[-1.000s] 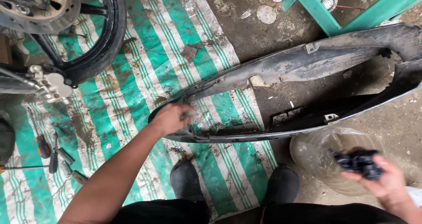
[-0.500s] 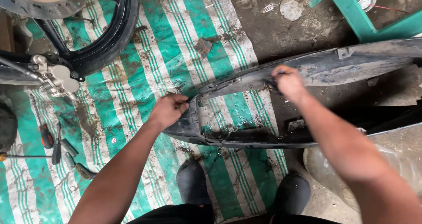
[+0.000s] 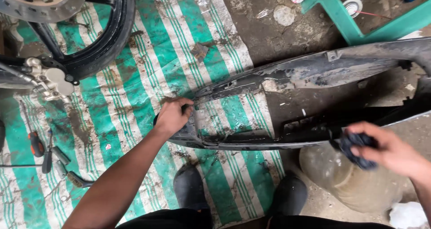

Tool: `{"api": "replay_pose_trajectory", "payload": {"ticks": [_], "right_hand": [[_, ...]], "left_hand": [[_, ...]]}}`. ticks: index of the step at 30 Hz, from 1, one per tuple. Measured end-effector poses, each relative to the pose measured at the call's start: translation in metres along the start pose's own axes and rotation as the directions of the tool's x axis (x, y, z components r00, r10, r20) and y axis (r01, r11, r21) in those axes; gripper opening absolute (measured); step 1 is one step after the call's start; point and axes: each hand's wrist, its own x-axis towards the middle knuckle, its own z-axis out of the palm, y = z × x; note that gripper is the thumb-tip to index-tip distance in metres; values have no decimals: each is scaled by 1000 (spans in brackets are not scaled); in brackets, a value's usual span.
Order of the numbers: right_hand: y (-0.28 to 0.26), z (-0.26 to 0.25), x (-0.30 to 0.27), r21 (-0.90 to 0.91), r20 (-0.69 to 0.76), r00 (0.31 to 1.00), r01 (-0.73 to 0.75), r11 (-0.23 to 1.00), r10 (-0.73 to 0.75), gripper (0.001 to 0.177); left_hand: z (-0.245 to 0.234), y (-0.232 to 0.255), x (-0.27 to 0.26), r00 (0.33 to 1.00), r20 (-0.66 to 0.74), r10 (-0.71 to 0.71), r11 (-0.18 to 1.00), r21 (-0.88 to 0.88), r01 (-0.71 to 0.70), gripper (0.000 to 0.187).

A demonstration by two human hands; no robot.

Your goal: Cleaning a motorcycle fairing using a wet cloth and a bucket of water

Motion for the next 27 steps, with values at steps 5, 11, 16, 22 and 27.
{"api": "replay_pose_trajectory", "payload": {"ticks": [5, 11, 16, 22, 27], "right_hand": [[27, 27, -66, 102, 42, 884, -467, 878, 465, 61], [292, 139, 68, -431, -177, 723, -667, 607, 668, 132], [306, 192, 78, -582, -160, 818, -530, 617, 552, 88], [351, 180, 5, -616, -113, 966, 117, 779, -234, 72], [233, 139, 7, -182, 128, 844, -497, 849, 521, 62]], "left_hand": [[8, 19, -2, 998, 29, 64, 998, -27, -64, 29], [12, 42, -4, 987, 83, 135, 991, -29, -133, 24], [6, 63, -17, 978, 119, 170, 985, -44, -166, 23], [23, 66, -12, 972, 173, 161, 987, -45, -156, 22], [21, 85, -14, 964, 178, 198, 980, -63, -190, 22]]}}
